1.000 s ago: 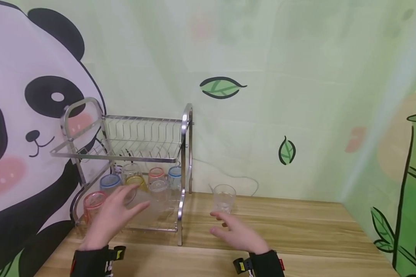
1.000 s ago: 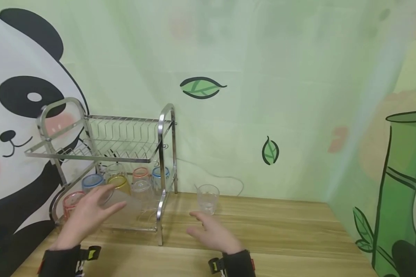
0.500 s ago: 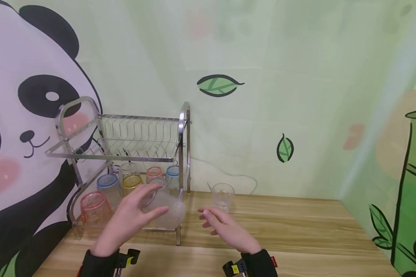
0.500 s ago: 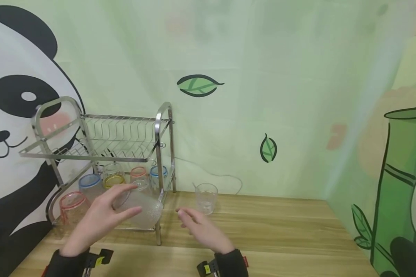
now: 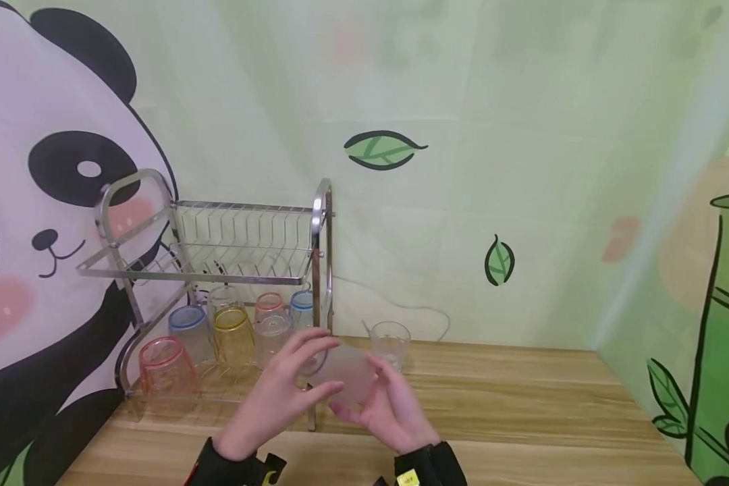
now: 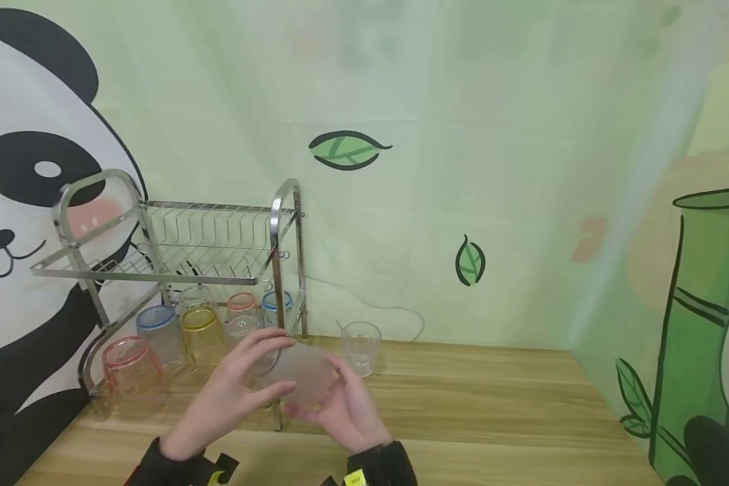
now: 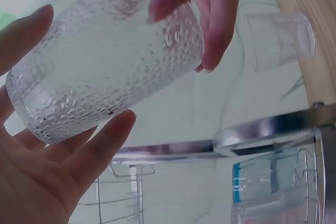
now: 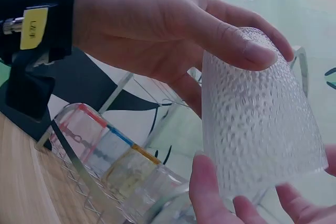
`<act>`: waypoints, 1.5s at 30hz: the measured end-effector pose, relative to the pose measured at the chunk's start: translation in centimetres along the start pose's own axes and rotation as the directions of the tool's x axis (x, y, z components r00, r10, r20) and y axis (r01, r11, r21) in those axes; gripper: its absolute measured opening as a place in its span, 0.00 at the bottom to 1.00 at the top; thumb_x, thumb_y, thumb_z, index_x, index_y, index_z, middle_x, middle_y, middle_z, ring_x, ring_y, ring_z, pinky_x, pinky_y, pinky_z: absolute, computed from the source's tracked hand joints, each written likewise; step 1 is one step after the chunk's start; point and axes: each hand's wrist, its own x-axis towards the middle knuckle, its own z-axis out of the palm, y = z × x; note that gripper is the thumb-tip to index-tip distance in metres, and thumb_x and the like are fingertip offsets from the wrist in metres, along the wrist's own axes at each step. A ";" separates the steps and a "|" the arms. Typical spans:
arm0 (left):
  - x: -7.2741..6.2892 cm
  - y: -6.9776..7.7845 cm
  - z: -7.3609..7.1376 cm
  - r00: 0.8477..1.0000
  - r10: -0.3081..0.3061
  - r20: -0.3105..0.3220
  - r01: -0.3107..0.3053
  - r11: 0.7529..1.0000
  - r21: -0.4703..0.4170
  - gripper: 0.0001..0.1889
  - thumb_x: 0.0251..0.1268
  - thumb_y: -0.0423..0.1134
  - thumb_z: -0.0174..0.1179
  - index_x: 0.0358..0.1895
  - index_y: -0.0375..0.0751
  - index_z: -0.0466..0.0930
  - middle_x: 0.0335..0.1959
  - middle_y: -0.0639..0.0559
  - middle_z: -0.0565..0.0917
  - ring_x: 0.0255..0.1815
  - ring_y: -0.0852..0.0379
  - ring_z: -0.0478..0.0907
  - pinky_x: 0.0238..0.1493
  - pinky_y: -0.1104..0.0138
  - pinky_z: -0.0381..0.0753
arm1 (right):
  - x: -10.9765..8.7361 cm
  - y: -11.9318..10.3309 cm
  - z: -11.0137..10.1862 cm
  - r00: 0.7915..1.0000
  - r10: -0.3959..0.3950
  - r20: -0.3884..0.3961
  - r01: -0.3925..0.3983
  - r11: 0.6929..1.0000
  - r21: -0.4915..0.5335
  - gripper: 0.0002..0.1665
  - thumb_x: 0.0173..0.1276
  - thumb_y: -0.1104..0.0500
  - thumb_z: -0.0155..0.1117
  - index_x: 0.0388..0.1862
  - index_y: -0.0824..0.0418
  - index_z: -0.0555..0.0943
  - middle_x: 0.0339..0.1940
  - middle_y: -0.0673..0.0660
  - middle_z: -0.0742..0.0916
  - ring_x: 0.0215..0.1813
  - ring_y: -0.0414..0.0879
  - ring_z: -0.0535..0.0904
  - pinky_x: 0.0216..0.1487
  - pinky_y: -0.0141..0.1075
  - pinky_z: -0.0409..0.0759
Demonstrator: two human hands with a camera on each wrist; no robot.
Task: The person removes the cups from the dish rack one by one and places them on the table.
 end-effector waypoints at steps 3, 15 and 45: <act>0.0 0.2 0.5 1.000 0.025 0.007 -0.024 0.999 -0.021 0.28 0.54 0.36 0.74 0.60 0.45 0.77 0.63 0.52 0.72 0.61 0.51 0.71 0.50 0.60 0.81 | -0.1 -0.2 -0.1 0.999 0.001 -0.042 0.000 0.999 0.034 0.28 0.75 0.50 0.51 0.68 0.54 0.57 0.69 0.63 0.62 0.65 0.58 0.63 0.59 0.52 0.74; -0.2 0.6 1.9 0.994 0.108 0.008 -0.107 0.993 -0.055 0.26 0.56 0.37 0.72 0.60 0.45 0.77 0.64 0.51 0.71 0.63 0.49 0.71 0.58 0.54 0.75 | -0.7 -1.3 -0.6 1.000 0.007 -0.022 -0.008 0.999 -0.032 0.28 0.76 0.47 0.48 0.69 0.55 0.60 0.67 0.62 0.66 0.61 0.54 0.69 0.51 0.47 0.78; -0.8 -1.3 -0.5 0.818 -0.249 0.519 0.239 0.967 0.087 0.28 0.69 0.51 0.60 0.66 0.41 0.72 0.60 0.43 0.77 0.56 0.46 0.76 0.55 0.51 0.75 | -2.7 -5.8 -4.8 0.995 -0.104 -0.002 0.013 0.140 -0.990 0.32 0.69 0.48 0.66 0.69 0.54 0.70 0.60 0.60 0.77 0.56 0.54 0.73 0.48 0.48 0.78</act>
